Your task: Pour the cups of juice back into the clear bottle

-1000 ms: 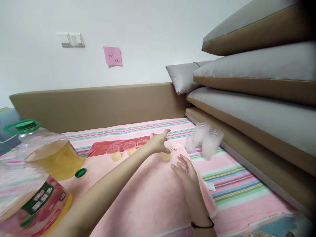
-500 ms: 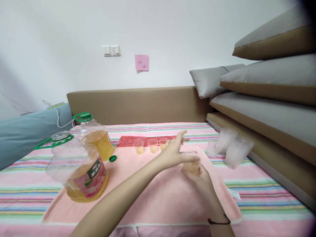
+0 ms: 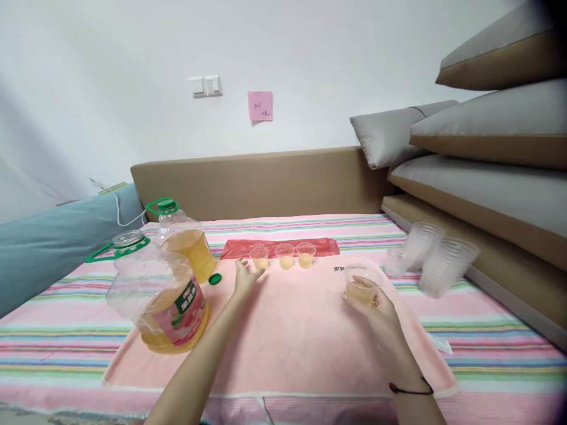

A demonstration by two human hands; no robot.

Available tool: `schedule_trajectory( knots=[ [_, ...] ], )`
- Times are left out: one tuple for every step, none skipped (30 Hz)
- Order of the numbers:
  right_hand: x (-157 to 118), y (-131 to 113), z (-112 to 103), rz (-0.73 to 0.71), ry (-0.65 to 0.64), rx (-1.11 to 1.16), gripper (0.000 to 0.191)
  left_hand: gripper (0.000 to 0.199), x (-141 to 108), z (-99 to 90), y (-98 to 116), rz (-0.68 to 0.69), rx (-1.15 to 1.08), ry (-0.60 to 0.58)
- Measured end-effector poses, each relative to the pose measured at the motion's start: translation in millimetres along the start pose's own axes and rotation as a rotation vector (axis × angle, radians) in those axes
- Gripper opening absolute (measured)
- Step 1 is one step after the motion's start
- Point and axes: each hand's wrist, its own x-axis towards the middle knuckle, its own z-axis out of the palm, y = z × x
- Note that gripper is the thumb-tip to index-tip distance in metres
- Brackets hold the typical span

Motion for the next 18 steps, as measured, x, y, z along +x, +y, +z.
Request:
schedule_trajectory(
  knots=[
    [0.5, 0.6, 0.2, 0.004, 0.000, 0.002, 0.066, 0.080, 5.4, 4.1, -3.3, 0.022, -0.006, -0.014],
    [1.1, 0.9, 0.2, 0.007, -0.005, 0.004, 0.066, 0.081, 10.6, 8.1, -5.5, 0.045, -0.016, -0.026],
    [1.8, 1.1, 0.1, 0.007, -0.009, 0.007, 0.065, 0.081, 15.5, 11.9, -6.8, 0.067, -0.029, -0.036],
    [2.6, 1.0, 0.0, 0.006, -0.011, 0.008, 0.064, 0.081, 20.0, 15.2, -7.5, 0.088, -0.044, -0.045],
    [3.4, 0.7, 0.0, 0.009, -0.010, 0.009, 0.064, 0.081, 24.0, 18.0, -7.8, 0.105, -0.060, -0.053],
    [4.2, 0.3, 0.1, 0.015, -0.006, 0.010, 0.064, 0.082, 27.4, 20.2, -7.9, 0.120, -0.074, -0.060],
    [4.9, -0.4, 0.4, 0.025, -0.002, 0.011, 0.065, 0.083, 30.1, 21.6, -7.8, 0.132, -0.086, -0.067],
    [5.4, -1.2, 0.9, 0.035, 0.003, 0.013, 0.065, 0.084, 32.0, 22.4, -7.4, 0.140, -0.096, -0.071],
    [5.7, -2.3, 1.7, 0.041, 0.009, 0.017, 0.065, 0.084, 32.9, 22.3, -6.6, 0.146, -0.105, -0.070],
    [5.8, -3.5, 2.6, 0.041, 0.016, 0.022, 0.065, 0.083, 32.8, 21.6, -5.6, 0.150, -0.113, -0.065],
    [5.7, -4.9, 3.7, 0.040, 0.020, 0.025, 0.065, 0.081, 31.5, 20.3, -4.1, 0.154, -0.122, -0.057],
    [5.4, -6.3, 4.7, 0.041, 0.025, 0.025, 0.065, 0.080, 29.1, 18.5, -2.3, 0.159, -0.133, -0.050],
    [5.0, -7.7, 5.8, 0.048, 0.022, 0.021, 0.065, 0.081, 25.4, 16.3, -0.2, 0.166, -0.144, -0.047],
    [4.5, -8.9, 7.0, 0.055, 0.014, 0.018, 0.065, 0.081, 20.5, 14.0, 2.2, 0.176, -0.157, -0.052],
    [3.9, -9.8, 8.2, 0.063, -0.004, 0.014, 0.066, 0.083, 14.4, 11.7, 4.7, 0.188, -0.169, -0.066],
    [3.2, -10.3, 9.7, 0.068, -0.027, 0.015, 0.067, 0.085, 7.2, 9.6, 7.2, 0.200, -0.181, -0.087],
    [2.2, -10.3, 11.6, 0.064, -0.044, 0.020, 0.069, 0.086, -1.1, 7.8, 9.6, 0.211, -0.193, -0.114],
    [1.0, -10.0, 13.9, 0.054, -0.060, 0.029, 0.070, 0.088, -10.4, 6.3, 11.6, 0.219, -0.206, -0.144]
  ],
)
